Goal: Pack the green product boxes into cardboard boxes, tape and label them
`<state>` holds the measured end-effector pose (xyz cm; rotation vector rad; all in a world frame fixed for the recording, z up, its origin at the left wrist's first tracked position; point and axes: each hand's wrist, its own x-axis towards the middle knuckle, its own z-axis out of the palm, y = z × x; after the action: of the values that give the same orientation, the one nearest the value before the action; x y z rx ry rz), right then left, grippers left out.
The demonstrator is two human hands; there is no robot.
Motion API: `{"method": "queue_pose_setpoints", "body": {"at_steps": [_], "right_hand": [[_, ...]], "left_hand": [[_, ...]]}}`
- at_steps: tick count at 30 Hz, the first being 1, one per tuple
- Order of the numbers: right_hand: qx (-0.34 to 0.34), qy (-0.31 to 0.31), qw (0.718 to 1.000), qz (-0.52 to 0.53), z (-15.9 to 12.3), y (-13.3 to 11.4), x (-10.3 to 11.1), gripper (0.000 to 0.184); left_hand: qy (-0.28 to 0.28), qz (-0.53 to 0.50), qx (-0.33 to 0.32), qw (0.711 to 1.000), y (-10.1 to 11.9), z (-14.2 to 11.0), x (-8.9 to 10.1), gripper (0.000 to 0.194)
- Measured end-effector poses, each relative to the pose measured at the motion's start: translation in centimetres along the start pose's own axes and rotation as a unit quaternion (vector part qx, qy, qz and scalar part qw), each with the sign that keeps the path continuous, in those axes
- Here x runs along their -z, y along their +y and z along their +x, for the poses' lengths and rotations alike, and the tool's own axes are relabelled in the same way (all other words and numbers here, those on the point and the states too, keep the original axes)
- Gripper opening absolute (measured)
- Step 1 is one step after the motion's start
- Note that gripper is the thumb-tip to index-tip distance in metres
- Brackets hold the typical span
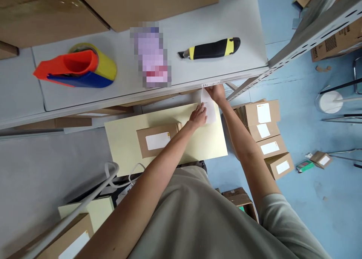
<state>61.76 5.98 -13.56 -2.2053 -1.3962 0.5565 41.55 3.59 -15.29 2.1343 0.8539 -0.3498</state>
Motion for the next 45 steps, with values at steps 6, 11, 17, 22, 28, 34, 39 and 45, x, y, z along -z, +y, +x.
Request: {"method": "queue_pose_setpoints", "body": {"at_steps": [6, 11, 17, 22, 28, 34, 39, 45], "right_hand": [[-0.003, -0.002, 1.0, -0.001, 0.0, 0.0, -0.3, 0.048], [-0.076, -0.026, 0.997, -0.011, -0.7, -0.8, 0.3, 0.05], [-0.152, 0.17, 0.97, 0.083, -3.9, -1.0, 2.3, 0.059], [-0.215, 0.31, 0.918, 0.119, -8.8, -2.9, 3.3, 0.062], [-0.241, 0.444, 0.844, 0.181, -18.1, -8.6, 2.4, 0.068], [-0.223, 0.314, 0.874, 0.297, -26.8, -17.6, 0.7, 0.059], [-0.203, 0.195, 0.897, 0.342, -29.2, -23.8, -1.1, 0.054], [-0.157, 0.084, 0.928, 0.327, -29.8, -29.1, -4.1, 0.055]], "left_hand": [[0.037, -0.017, 0.012, 0.999, -0.3, -0.2, -1.3, 0.07], [0.029, -0.021, 0.03, 0.999, -0.1, -0.1, -1.2, 0.067], [-0.04, 0.038, 0.073, 0.996, 2.1, 0.3, 0.5, 0.076], [-0.081, 0.045, 0.102, 0.991, 4.1, -0.6, 2.0, 0.081], [0.017, -0.116, 0.021, 0.993, 2.8, -7.1, 2.9, 0.074], [0.05, -0.474, -0.014, 0.879, -3.2, -20.8, 4.3, 0.047], [0.106, -0.541, -0.011, 0.834, -7.4, -32.5, 5.6, 0.038], [0.181, -0.538, 0.01, 0.823, -11.3, -39.4, 5.4, 0.031]]}}
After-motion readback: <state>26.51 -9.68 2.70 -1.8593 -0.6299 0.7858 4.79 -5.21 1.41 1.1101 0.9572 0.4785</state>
